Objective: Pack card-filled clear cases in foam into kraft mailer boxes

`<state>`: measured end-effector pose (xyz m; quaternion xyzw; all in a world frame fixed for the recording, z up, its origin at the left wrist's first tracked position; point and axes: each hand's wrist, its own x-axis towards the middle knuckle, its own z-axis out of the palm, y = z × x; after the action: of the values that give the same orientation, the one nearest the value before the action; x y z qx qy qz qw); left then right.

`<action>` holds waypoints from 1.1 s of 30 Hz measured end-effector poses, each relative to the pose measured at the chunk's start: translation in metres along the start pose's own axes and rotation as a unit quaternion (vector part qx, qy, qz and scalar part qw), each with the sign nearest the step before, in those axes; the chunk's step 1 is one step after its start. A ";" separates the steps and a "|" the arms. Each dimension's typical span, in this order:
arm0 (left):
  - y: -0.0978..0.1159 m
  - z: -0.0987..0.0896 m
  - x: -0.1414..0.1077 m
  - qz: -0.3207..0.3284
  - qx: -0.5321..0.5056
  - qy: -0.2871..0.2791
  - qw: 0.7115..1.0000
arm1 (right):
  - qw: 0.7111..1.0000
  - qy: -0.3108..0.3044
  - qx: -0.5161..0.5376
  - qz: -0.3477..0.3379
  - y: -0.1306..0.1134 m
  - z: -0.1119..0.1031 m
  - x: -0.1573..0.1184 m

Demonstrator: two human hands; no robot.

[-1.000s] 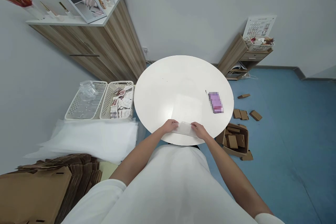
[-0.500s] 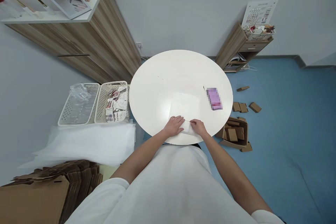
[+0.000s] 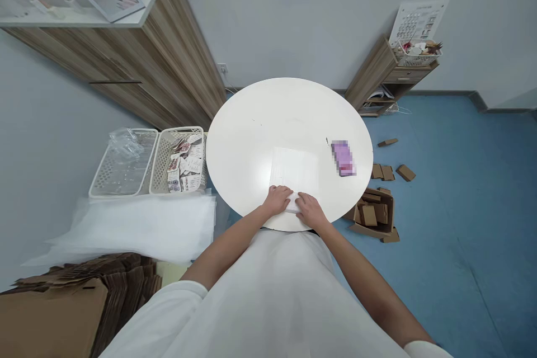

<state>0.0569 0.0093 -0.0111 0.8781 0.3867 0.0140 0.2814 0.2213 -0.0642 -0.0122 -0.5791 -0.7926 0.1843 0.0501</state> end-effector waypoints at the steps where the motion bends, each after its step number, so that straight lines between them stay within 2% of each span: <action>1: 0.001 -0.001 -0.001 -0.004 -0.004 -0.001 1.000 | 1.000 0.001 0.007 -0.004 0.000 0.001 0.000; 5: 0.003 -0.009 -0.014 0.005 -0.031 -0.016 0.999 | 0.997 -0.012 0.079 -0.020 -0.002 -0.002 -0.003; 8: 0.001 -0.012 -0.028 0.038 -0.026 -0.055 0.997 | 0.987 -0.055 0.149 -0.018 -0.006 -0.011 -0.005; 11: -0.001 -0.013 -0.036 0.044 0.000 -0.076 0.996 | 0.977 -0.096 0.192 0.022 -0.006 -0.022 -0.002; 15: -0.004 -0.013 -0.030 0.011 0.032 -0.071 0.997 | 0.958 -0.133 0.246 0.069 -0.001 -0.035 0.012; 19: -0.007 -0.022 -0.018 -0.005 0.017 -0.106 0.994 | 0.947 -0.127 0.279 0.095 0.008 -0.043 0.026; 24: -0.017 -0.031 -0.008 -0.050 -0.061 -0.115 0.990 | 0.935 -0.134 0.301 0.133 0.019 -0.045 0.039; 28: -0.028 -0.031 -0.001 -0.106 -0.119 -0.086 0.983 | 0.930 -0.075 0.317 0.168 0.025 -0.038 0.047; 33: -0.037 -0.026 0.005 -0.197 -0.121 -0.052 0.972 | 0.920 -0.022 0.316 0.232 0.028 -0.027 0.055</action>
<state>0.0294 0.0451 -0.0091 0.7439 0.5321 -0.0405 0.4024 0.2365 0.0013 -0.0046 -0.6963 -0.5377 0.4444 0.1692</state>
